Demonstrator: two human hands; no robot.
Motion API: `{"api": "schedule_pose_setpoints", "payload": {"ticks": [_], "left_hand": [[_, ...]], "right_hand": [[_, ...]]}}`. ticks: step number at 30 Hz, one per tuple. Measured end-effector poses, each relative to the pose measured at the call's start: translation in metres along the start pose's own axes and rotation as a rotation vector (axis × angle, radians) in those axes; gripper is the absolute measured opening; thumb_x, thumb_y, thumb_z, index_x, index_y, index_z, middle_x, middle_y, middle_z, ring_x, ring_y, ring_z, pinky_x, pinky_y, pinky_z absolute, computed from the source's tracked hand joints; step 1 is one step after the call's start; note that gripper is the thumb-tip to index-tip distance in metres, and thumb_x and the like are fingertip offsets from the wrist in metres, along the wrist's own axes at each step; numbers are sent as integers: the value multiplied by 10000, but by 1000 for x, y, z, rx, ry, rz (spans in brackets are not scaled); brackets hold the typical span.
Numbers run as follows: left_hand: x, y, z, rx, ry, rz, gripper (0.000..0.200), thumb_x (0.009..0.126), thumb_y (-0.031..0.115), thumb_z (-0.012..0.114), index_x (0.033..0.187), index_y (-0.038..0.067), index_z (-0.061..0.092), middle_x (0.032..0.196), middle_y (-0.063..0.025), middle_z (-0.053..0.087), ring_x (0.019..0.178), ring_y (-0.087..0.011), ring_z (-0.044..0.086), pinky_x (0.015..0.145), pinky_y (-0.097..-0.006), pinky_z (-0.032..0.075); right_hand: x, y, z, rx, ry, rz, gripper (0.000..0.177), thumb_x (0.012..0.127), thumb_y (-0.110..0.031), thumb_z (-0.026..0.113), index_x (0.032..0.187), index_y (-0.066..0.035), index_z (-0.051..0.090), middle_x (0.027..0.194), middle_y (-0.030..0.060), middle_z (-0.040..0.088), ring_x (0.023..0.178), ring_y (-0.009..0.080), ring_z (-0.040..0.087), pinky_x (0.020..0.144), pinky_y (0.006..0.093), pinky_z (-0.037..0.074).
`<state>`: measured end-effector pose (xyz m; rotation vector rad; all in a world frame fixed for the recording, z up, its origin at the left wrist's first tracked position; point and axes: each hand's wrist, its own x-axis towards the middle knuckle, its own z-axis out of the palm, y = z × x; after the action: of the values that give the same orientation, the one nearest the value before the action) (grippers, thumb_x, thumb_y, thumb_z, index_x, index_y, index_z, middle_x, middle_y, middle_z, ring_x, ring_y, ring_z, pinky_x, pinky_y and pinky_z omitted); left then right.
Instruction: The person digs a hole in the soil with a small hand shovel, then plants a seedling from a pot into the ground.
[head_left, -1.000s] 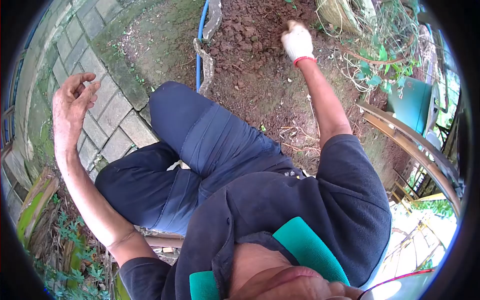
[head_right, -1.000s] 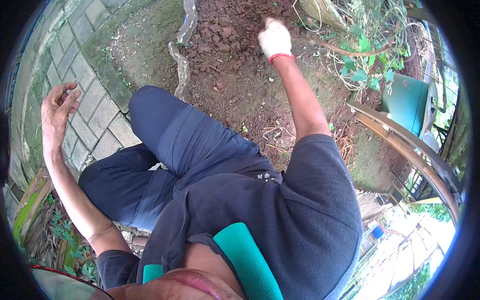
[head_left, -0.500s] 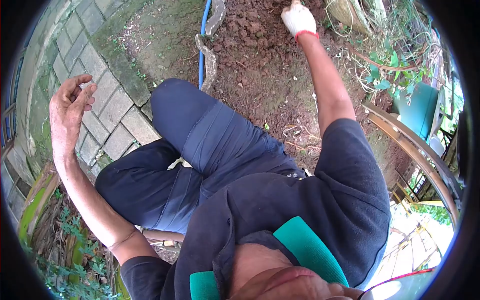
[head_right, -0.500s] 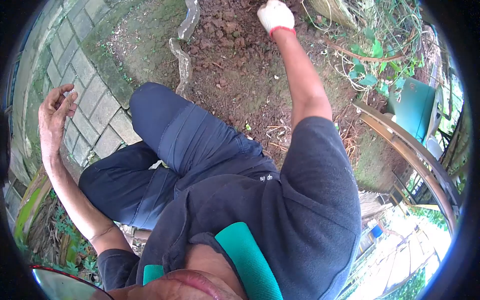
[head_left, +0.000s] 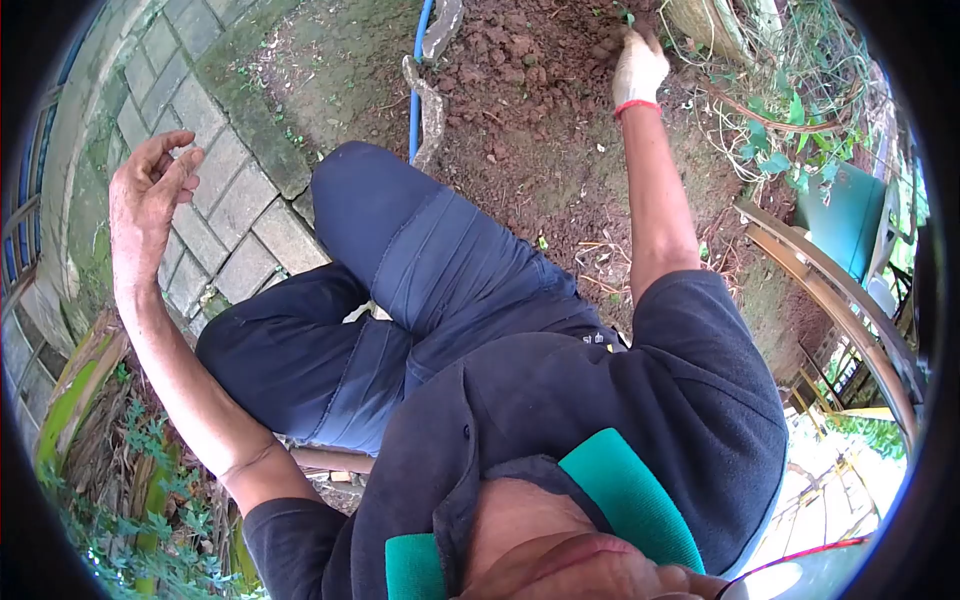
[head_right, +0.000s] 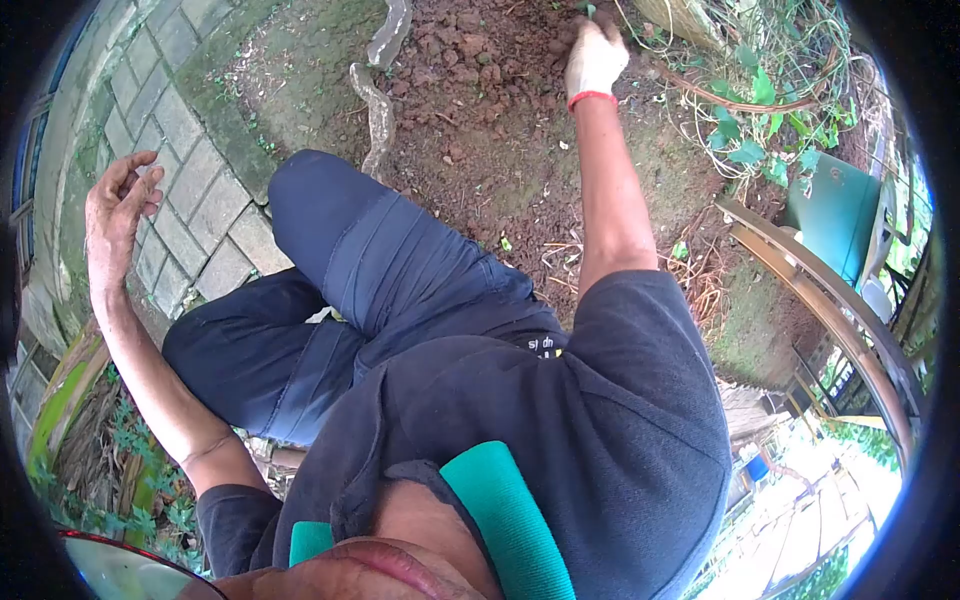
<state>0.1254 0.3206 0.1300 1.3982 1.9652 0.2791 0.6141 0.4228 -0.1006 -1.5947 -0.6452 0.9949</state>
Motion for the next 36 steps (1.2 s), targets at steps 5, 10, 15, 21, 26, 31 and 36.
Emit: {"api": "schedule_pose_setpoints", "payload": {"ticks": [5, 10, 15, 21, 26, 31, 36], "left_hand": [[-1, -3, -1, -31, 6, 0, 337, 877, 231, 682, 1112, -8, 660, 714, 3, 513, 696, -87, 566, 647, -252, 472], [-2, 2, 3, 4, -16, 0, 345, 883, 235, 676, 1122, -12, 653, 721, 4, 508, 700, -88, 565, 654, -253, 469], [-4, -3, -1, 9, -18, -20, 344, 899, 232, 664, 1148, -4, 646, 742, 10, 510, 698, -84, 562, 651, -239, 457], [-3, -4, -2, -23, 9, -6, 346, 902, 235, 662, 1151, -5, 647, 751, 5, 523, 700, -87, 574, 638, -237, 466], [-3, 1, -2, -6, -11, -21, 374, 894, 242, 674, 1150, -27, 641, 759, -7, 541, 706, -92, 585, 639, -236, 473], [-4, 1, -3, -16, 24, -57, 371, 891, 233, 677, 1150, -31, 643, 753, -9, 543, 709, -95, 600, 645, -239, 487], [-6, -4, -5, -46, 35, -56, 349, 885, 220, 689, 1142, -14, 652, 733, 12, 522, 684, -83, 586, 626, -233, 478]], "right_hand": [[-79, 18, 6, -1156, -119, -313, 814, 822, -654, 557, 1348, -33, 518, 1379, 341, 430, 1256, 474, 464, 1031, 514, 411], [-108, 19, 52, -1186, -329, -401, 663, 832, -447, 603, 1373, -85, 479, 1361, 330, 418, 1227, 523, 438, 989, 536, 435], [-39, 28, 53, -1059, -306, -595, 346, 823, -237, 564, 1112, -77, 666, 1012, 234, 643, 1011, 372, 618, 898, 445, 503], [8, 17, 75, -1179, -442, -871, 334, 875, -158, 473, 1139, -10, 613, 1178, 244, 611, 1110, 373, 573, 944, 440, 469], [49, 14, 83, -1347, -91, -710, 256, 865, -122, 434, 996, -10, 624, 1140, 233, 603, 1030, 391, 580, 897, 445, 487], [41, -7, 81, -1385, -8, -443, 295, 886, -141, 418, 1034, 0, 631, 1184, 241, 585, 1054, 387, 576, 914, 446, 485], [35, 6, 69, -1409, -32, -541, 315, 881, -193, 470, 1067, 13, 620, 1245, 250, 555, 1078, 399, 562, 922, 463, 482]]}}
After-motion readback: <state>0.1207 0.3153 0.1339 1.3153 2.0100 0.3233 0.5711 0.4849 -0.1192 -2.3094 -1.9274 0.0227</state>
